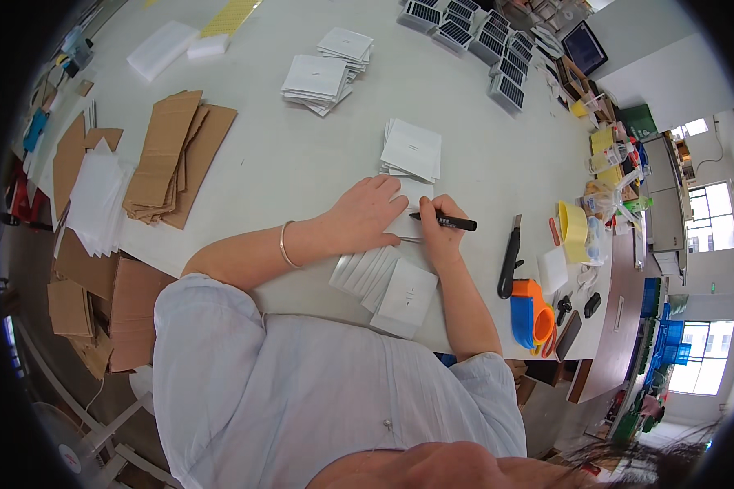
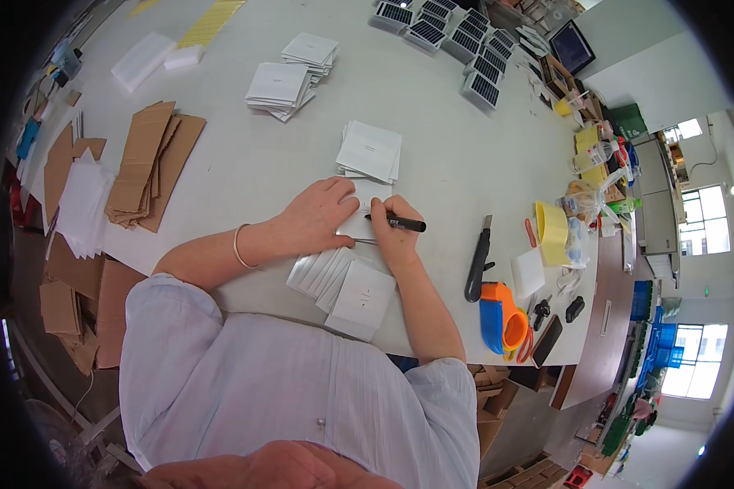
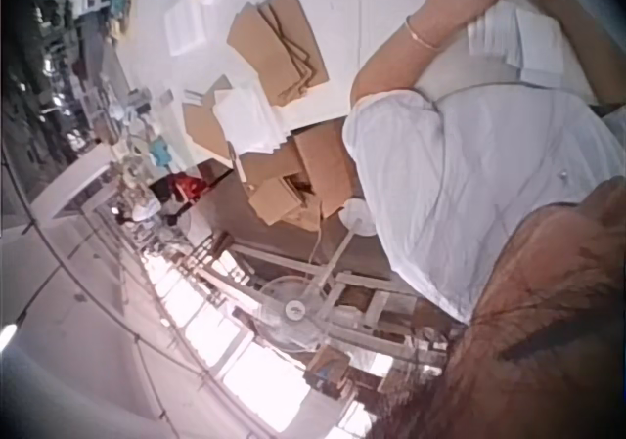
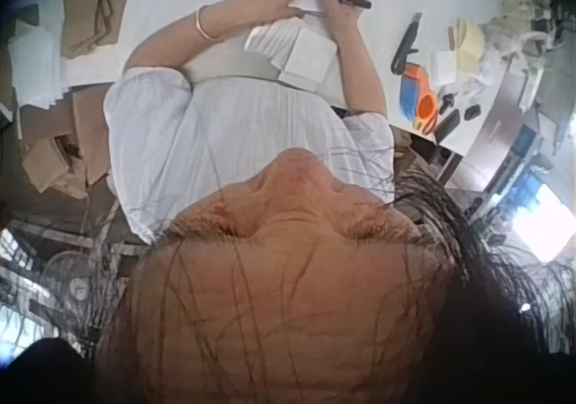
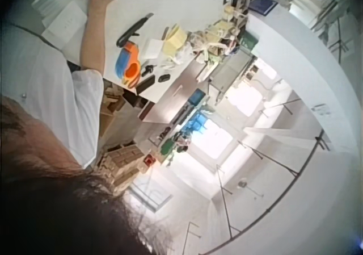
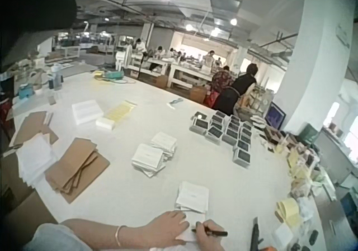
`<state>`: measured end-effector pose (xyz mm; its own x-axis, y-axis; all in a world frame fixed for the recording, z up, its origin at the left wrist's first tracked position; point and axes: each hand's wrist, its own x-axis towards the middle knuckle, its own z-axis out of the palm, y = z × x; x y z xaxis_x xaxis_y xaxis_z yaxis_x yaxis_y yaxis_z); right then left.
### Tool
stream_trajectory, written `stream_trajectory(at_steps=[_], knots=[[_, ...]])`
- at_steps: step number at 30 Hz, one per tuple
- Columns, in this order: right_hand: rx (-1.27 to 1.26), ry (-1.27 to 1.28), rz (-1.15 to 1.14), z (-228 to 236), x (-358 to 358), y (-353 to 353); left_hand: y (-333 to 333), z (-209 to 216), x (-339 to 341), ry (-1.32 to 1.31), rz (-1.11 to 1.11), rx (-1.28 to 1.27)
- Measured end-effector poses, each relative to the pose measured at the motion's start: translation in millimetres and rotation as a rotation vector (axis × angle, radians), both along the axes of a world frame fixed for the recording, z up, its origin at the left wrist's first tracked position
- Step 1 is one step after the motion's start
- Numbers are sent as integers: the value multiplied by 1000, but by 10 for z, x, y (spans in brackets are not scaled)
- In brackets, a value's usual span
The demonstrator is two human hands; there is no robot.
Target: Writing labels on small white square panels using a marker and organizing them into boxes.
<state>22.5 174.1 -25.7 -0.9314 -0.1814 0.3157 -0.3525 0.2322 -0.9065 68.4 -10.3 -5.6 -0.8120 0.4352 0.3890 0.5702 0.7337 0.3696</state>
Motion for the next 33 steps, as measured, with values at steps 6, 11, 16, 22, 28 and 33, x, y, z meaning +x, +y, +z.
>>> stream_trajectory(at_steps=[6,11,16,22,28,33], knots=[[-99,33,3,-48,-44,82,-3,36,-6,-91,-7,29],[-438,-124,-127,-48,-149,109,24,302,115,-200,-60,34],[-178,-131,-53,3,-159,37,155,334,412,-341,-351,-162],[-45,-66,9,34,-135,-32,58,275,136,-264,-132,-84],[30,-31,15,9,-135,-57,8,75,39,-135,41,-115],[79,19,11,-11,-151,-84,1,86,33,-133,56,-132]])
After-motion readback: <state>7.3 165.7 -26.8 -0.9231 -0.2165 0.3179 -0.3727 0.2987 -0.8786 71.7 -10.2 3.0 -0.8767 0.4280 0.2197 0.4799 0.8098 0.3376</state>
